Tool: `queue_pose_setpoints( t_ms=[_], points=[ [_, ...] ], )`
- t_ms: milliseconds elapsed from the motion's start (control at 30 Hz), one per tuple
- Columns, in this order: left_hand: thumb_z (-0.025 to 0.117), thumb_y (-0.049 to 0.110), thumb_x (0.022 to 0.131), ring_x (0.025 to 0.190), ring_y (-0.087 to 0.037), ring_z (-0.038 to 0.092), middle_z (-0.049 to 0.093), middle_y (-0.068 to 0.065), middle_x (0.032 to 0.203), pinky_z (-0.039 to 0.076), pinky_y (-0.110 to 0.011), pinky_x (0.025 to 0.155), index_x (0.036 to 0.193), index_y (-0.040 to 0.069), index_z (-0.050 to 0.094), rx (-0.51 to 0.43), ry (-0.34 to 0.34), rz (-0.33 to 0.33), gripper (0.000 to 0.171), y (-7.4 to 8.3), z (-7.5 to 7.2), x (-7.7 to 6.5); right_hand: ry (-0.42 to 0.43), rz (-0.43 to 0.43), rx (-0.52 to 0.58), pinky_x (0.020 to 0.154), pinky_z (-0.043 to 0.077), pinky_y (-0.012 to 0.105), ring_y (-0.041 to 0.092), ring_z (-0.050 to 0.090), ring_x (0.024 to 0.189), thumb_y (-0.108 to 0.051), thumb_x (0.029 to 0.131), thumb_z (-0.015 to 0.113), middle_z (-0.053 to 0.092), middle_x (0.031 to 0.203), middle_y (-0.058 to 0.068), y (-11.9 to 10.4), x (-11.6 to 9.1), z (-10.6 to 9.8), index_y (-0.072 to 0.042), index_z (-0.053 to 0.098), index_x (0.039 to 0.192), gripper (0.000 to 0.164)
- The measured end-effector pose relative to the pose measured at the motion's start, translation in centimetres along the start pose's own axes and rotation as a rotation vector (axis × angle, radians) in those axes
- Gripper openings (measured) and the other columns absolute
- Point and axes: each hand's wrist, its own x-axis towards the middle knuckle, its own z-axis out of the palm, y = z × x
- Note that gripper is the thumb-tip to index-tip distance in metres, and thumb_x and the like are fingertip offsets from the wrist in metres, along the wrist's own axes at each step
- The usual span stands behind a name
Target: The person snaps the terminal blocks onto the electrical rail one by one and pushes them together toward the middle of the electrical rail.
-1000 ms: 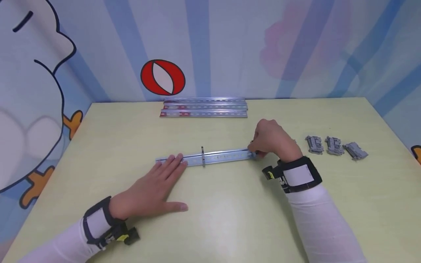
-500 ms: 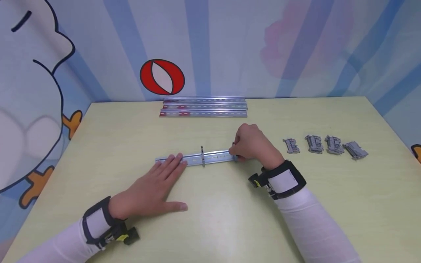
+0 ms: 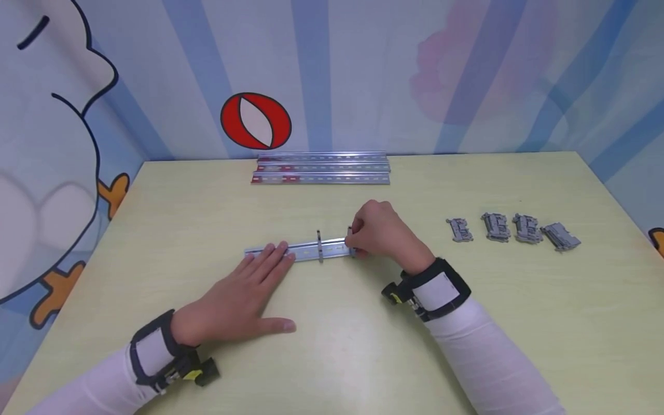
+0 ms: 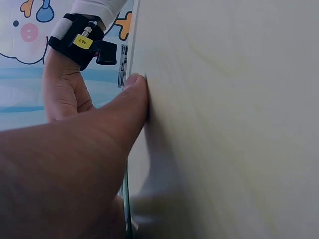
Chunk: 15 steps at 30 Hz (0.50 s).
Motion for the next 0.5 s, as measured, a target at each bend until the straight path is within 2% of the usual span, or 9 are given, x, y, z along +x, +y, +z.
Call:
queue_pose_setpoints(
  t_ms=[267, 500],
  points=[
    [0.048, 0.08, 0.081, 0.151, -0.029, 0.001, -0.001, -0.008, 0.165, 0.012, -0.05, 0.119, 0.158, 0.013, 0.007, 0.001, -0.003, 0.004, 0.11, -0.1, 0.1, 0.0, -0.011, -0.058, 0.114, 0.064, 0.055, 0.028, 0.013, 0.071, 0.066, -0.015, 0.088, 0.068, 0.074, 0.079, 0.002, -0.1, 0.3, 1.2, -0.004, 0.076, 0.096, 0.016],
    [0.049, 0.079, 0.081, 0.151, -0.029, 0.001, -0.001, -0.008, 0.165, 0.013, -0.051, 0.119, 0.158, 0.012, 0.007, -0.006, -0.004, 0.006, 0.11, -0.1, -0.1, 0.0, -0.078, -0.074, 0.296, 0.068, 0.059, 0.032, 0.019, 0.072, 0.07, -0.014, 0.092, 0.067, 0.074, 0.081, 0.008, -0.4, 0.6, 2.1, 0.0, 0.072, 0.104, 0.02]
  ],
)
